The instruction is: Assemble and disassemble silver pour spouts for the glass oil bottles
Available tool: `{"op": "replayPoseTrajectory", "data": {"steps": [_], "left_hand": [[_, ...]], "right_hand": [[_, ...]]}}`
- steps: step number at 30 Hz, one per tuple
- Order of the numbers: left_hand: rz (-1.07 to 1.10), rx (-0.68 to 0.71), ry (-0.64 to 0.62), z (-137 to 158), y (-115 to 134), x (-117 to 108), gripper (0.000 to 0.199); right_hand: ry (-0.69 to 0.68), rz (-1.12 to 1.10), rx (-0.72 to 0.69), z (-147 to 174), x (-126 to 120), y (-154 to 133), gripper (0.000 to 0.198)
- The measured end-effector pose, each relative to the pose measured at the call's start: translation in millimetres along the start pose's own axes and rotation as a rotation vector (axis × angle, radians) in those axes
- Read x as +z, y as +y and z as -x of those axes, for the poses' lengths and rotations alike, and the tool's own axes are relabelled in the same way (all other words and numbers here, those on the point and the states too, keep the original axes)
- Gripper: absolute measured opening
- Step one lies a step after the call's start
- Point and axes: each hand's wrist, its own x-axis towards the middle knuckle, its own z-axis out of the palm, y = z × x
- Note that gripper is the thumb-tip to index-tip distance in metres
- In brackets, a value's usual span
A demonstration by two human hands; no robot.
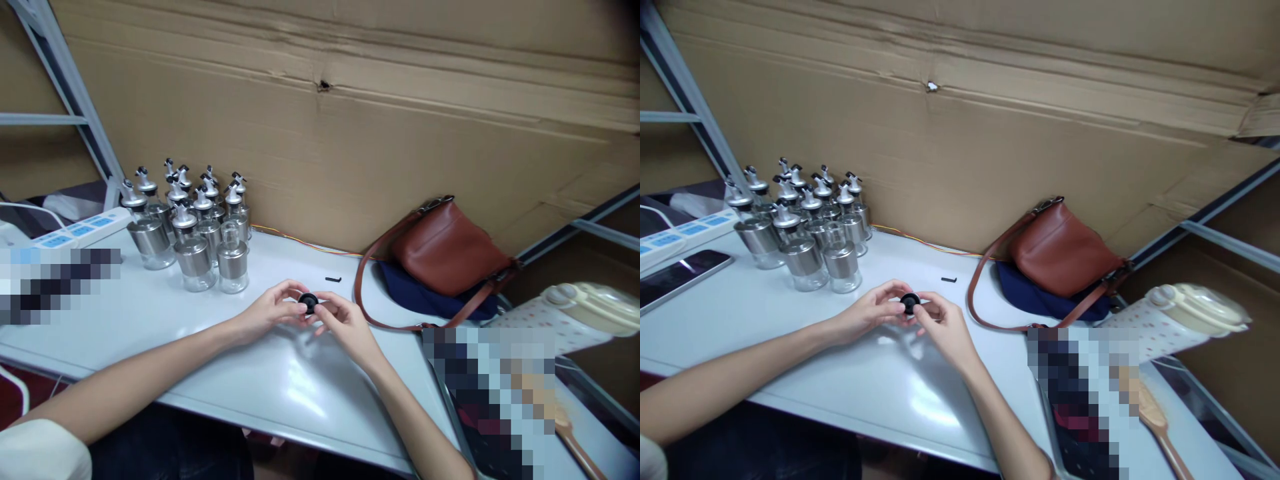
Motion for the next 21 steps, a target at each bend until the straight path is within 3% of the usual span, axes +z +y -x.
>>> {"op": "replayPoseTrajectory", "data": {"steps": [7, 21], "left_hand": [[-0.089, 0.093, -0.040, -0.6, -1.6, -3.0, 0.032], [-0.185, 0.107, -0.041, -2.2, 0.3, -1.8, 0.039]], "right_hand": [[0.025, -0.008, -0.050, 2.8, 2.0, -4.6, 0.038], [0.043, 0.131, -0.032, 4.6, 3.9, -7.6, 0.036]]}}
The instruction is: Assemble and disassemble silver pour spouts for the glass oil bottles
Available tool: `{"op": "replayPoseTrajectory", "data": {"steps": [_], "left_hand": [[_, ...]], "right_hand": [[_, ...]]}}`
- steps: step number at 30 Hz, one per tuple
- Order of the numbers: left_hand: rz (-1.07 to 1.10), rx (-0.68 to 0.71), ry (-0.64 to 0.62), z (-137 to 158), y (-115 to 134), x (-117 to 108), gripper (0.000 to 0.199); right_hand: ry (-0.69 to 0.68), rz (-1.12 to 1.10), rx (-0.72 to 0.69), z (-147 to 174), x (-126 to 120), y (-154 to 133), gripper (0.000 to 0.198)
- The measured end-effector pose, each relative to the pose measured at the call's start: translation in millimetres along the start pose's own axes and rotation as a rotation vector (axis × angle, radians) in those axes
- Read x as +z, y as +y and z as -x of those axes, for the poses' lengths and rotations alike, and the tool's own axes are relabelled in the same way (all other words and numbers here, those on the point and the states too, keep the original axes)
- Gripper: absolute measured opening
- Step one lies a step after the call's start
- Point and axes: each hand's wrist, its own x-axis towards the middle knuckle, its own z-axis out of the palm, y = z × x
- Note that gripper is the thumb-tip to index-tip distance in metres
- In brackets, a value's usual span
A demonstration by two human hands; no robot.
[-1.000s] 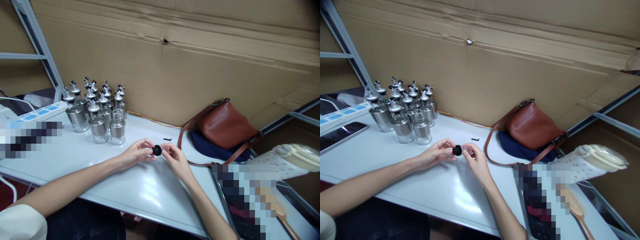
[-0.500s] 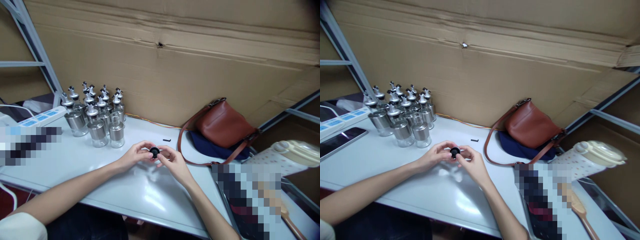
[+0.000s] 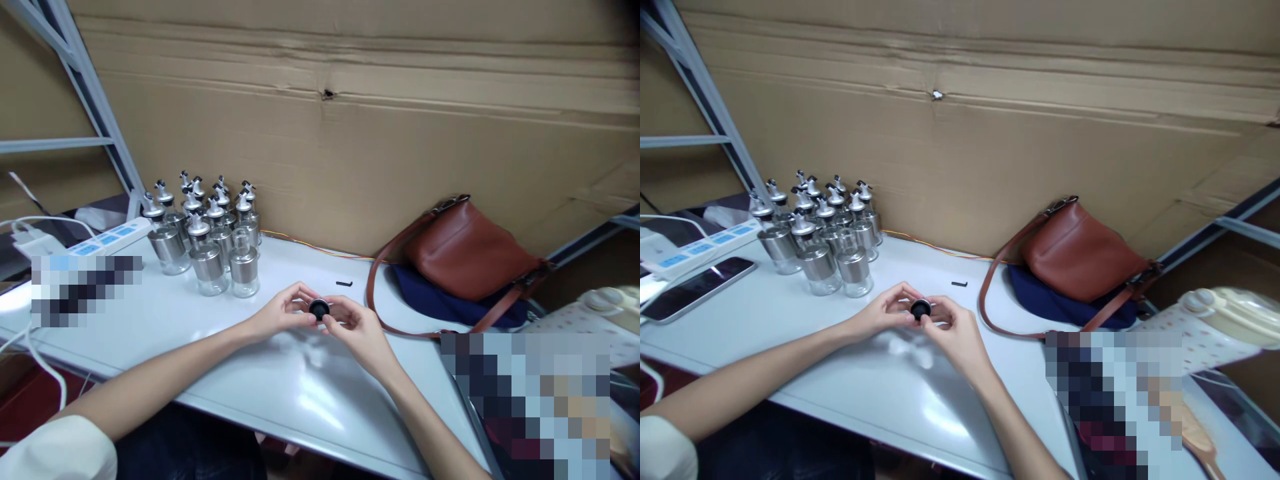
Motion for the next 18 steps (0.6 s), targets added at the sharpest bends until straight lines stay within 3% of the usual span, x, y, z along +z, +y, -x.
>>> {"op": "replayPoseTrajectory", "data": {"steps": [8, 18], "left_hand": [[-0.175, -0.018, -0.044, 3, -2, -2, 0.037], [-0.359, 0.037, -0.029, 9, -2, 8, 0.025]], "right_hand": [[-0.062, -0.029, 0.042, 1, 2, 5, 0.036], [-0.121, 0.132, -0.052, 5, 4, -3, 0.016]]}}
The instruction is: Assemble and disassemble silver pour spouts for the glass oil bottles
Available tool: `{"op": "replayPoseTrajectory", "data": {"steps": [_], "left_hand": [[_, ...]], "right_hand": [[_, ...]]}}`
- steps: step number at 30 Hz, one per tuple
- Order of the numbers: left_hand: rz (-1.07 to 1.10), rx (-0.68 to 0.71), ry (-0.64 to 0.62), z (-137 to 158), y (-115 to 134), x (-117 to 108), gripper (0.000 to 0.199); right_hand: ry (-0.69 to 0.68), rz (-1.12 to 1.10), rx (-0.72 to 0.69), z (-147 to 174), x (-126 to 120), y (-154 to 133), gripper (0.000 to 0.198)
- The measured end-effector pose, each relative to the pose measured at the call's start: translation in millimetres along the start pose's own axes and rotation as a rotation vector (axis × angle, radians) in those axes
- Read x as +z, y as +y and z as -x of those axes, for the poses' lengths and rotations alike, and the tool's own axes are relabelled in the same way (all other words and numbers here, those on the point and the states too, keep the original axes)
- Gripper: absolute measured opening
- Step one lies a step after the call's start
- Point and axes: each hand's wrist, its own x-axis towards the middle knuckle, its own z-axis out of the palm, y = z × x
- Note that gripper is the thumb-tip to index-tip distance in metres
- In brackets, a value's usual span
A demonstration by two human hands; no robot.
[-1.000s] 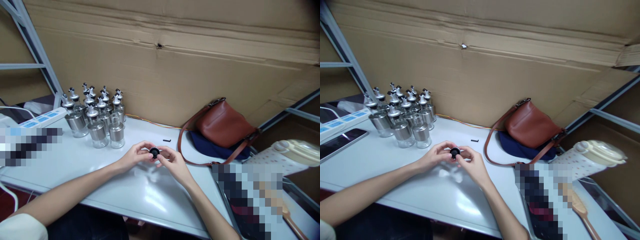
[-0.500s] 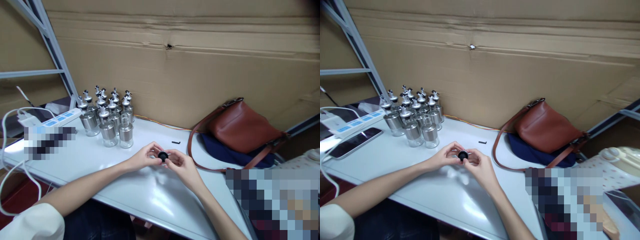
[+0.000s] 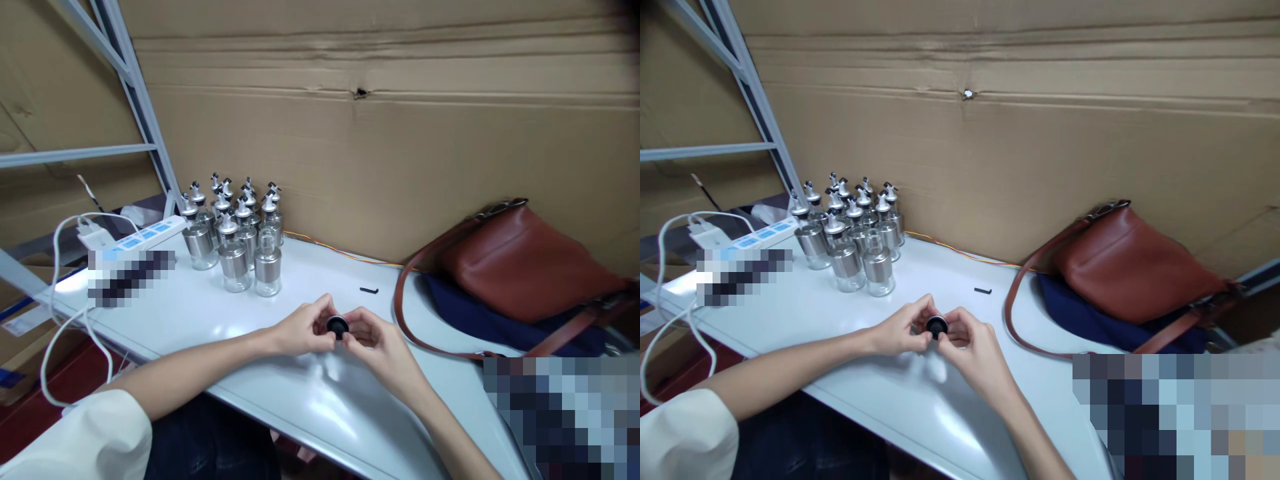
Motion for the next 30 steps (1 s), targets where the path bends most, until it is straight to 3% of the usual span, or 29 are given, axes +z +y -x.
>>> {"op": "replayPoseTrajectory", "data": {"steps": [8, 11, 14, 21, 25, 30], "left_hand": [[-0.100, 0.031, 0.002, 3, 4, 0, 0.022], [-0.160, 0.066, 0.003, 3, -1, 0, 0.021], [-0.196, 0.135, 0.067, 3, -6, 1, 0.026], [-0.136, 0.269, 0.234, 5, -5, 5, 0.025], [-0.180, 0.370, 0.208, 8, -4, 8, 0.021], [-0.150, 0.384, 0.171, 5, -12, 6, 0.035]], "right_hand": [[0.048, 0.054, -0.029, 4, 5, -4, 0.010], [0.009, 0.061, -0.042, 3, 1, -1, 0.009], [-0.004, -0.022, -0.081, 1, -4, 3, 0.013], [0.162, 0.010, -0.151, -2, -8, 3, 0.023], [0.149, 0.002, -0.153, -1, -7, 1, 0.026], [0.203, 0.063, -0.301, 2, -5, 0, 0.016]]}}
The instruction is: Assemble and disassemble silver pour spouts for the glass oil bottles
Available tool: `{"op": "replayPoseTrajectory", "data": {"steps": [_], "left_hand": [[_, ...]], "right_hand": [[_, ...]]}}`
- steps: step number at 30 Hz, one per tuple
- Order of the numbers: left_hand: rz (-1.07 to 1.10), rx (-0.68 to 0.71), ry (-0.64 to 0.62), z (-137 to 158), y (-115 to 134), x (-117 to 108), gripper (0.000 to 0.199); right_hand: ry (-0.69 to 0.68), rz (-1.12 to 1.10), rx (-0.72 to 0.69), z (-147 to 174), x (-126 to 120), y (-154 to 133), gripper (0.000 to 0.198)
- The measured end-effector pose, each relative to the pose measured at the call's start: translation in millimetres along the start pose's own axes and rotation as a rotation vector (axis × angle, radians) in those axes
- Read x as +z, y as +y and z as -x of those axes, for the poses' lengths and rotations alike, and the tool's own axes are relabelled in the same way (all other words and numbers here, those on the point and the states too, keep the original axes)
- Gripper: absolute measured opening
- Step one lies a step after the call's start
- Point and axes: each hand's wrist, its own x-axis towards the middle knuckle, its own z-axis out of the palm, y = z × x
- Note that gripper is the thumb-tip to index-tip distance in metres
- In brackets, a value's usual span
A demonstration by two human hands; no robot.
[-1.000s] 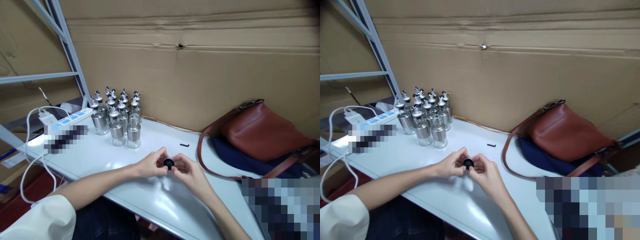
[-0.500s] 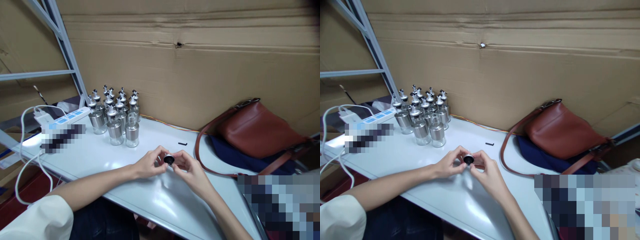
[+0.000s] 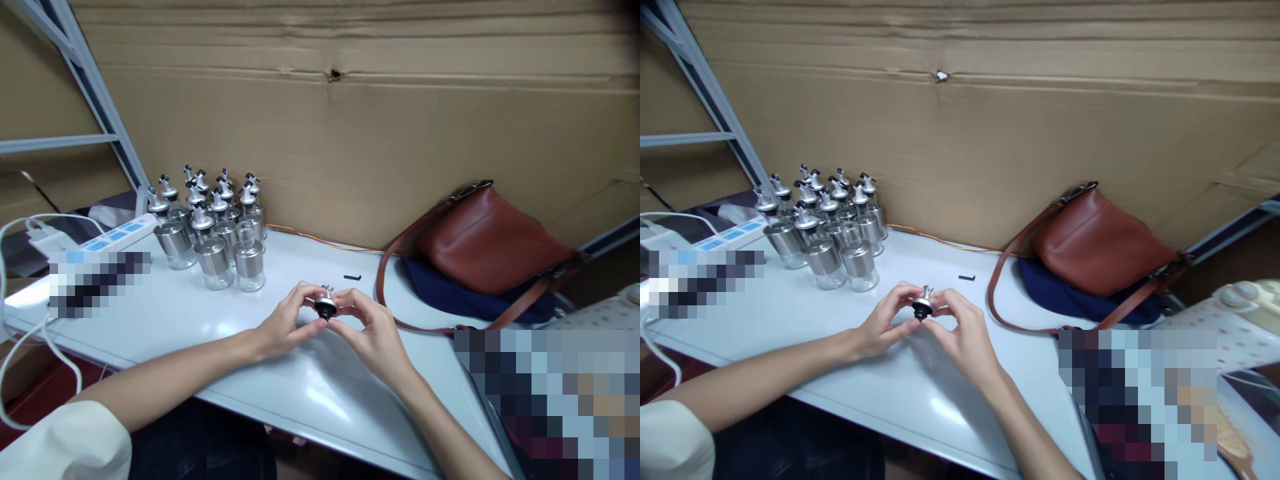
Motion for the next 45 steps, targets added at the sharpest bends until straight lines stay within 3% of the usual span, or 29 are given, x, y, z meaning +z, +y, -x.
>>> {"op": "replayPoseTrajectory", "data": {"steps": [3, 7, 12, 15, 17, 20, 25, 28, 31, 33, 39, 45], "left_hand": [[0.013, 0.030, -0.034, -1, -7, -2, 0.040], [-0.046, 0.148, 0.009, -2, -11, -3, 0.041], [-0.126, 0.084, 0.042, -4, -13, -7, 0.029], [-0.153, 0.042, 0.039, -8, -16, -10, 0.025], [-0.167, 0.031, 0.031, -10, -18, -11, 0.023], [-0.181, 0.041, 0.009, -11, -21, -13, 0.024], [-0.210, 0.079, -0.025, -9, -27, -12, 0.023], [-0.219, 0.091, -0.036, -8, -28, -12, 0.021], [-0.218, 0.116, -0.076, -7, -25, -13, 0.017], [-0.229, 0.144, -0.100, -6, -21, -14, 0.016], [-0.278, 0.141, -0.023, -4, -16, -13, 0.021], [-0.239, 0.127, -0.127, -6, -17, -13, 0.025]], "right_hand": [[-0.005, 0.059, -0.063, 2, 0, -1, 0.009], [-0.007, 0.102, -0.132, 4, 0, 1, 0.007], [-0.060, 0.306, -0.173, -2, -5, 5, 0.006], [-0.122, 0.656, -0.020, -19, -14, 10, 0.013], [-0.076, 0.872, 0.122, -35, -20, 17, 0.023], [-0.025, 0.991, 0.222, -57, -26, 33, 0.033], [-0.082, 1.107, 0.397, -74, -26, 55, 0.015], [-0.121, 1.123, 0.468, -74, -22, 58, 0.022], [-0.142, 1.094, 0.467, -68, -16, 53, 0.017], [-0.154, 1.040, 0.428, -60, -12, 48, 0.010], [-0.219, 0.719, 0.229, -37, -4, 32, 0.018], [-0.131, 0.500, 0.073, -34, -2, 25, 0.016]]}}
